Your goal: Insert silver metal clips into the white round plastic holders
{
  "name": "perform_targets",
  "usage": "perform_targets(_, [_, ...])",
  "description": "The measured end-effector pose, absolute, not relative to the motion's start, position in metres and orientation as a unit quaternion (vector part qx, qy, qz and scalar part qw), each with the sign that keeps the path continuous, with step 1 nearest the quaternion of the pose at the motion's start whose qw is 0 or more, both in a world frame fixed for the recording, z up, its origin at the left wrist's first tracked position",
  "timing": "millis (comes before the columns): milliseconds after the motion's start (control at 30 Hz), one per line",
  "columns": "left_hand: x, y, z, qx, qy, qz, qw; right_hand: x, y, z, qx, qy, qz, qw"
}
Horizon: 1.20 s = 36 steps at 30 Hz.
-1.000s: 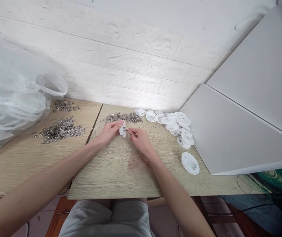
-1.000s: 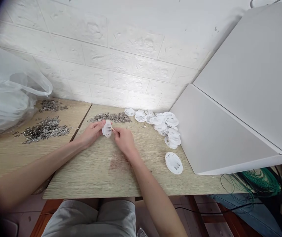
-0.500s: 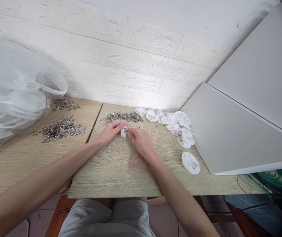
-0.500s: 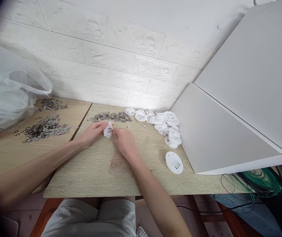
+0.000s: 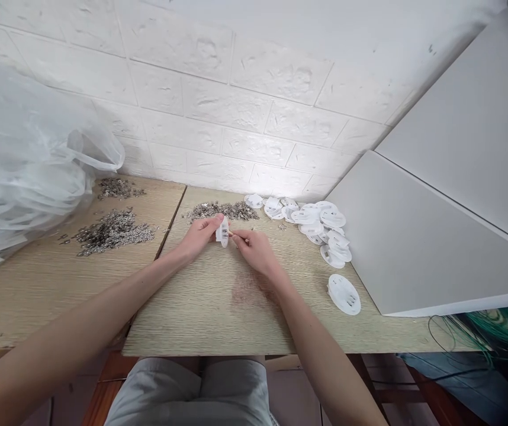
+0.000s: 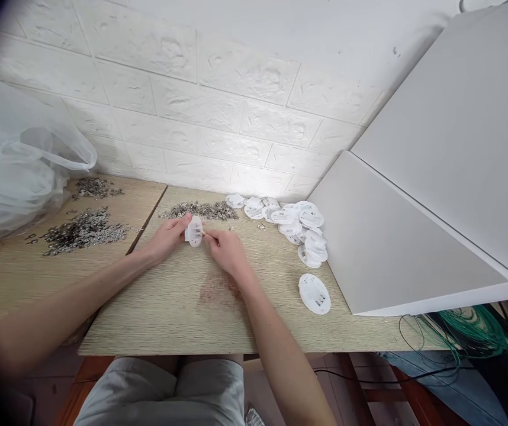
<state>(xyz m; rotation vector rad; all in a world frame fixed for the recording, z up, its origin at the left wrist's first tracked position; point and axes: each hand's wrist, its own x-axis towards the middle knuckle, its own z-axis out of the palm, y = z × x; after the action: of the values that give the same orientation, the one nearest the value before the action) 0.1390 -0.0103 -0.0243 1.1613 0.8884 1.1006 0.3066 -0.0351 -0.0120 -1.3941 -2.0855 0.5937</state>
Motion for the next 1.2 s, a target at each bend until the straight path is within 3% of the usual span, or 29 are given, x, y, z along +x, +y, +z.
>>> perform_targets(833, [0.1384, -0.0090, -0.0287, 0.500, 0.396, 0.493, 0.591, 0.3027, -0.0389, -0.0122, -0.545, -0.783, 0.175, 0.245])
perform_targets(1200, [0.1370, -0.0109, -0.0333, 0.569, 0.416, 0.474, 0.528, 0.3026, -0.0404, -0.0134, -0.516, -0.822, 0.114, 0.211])
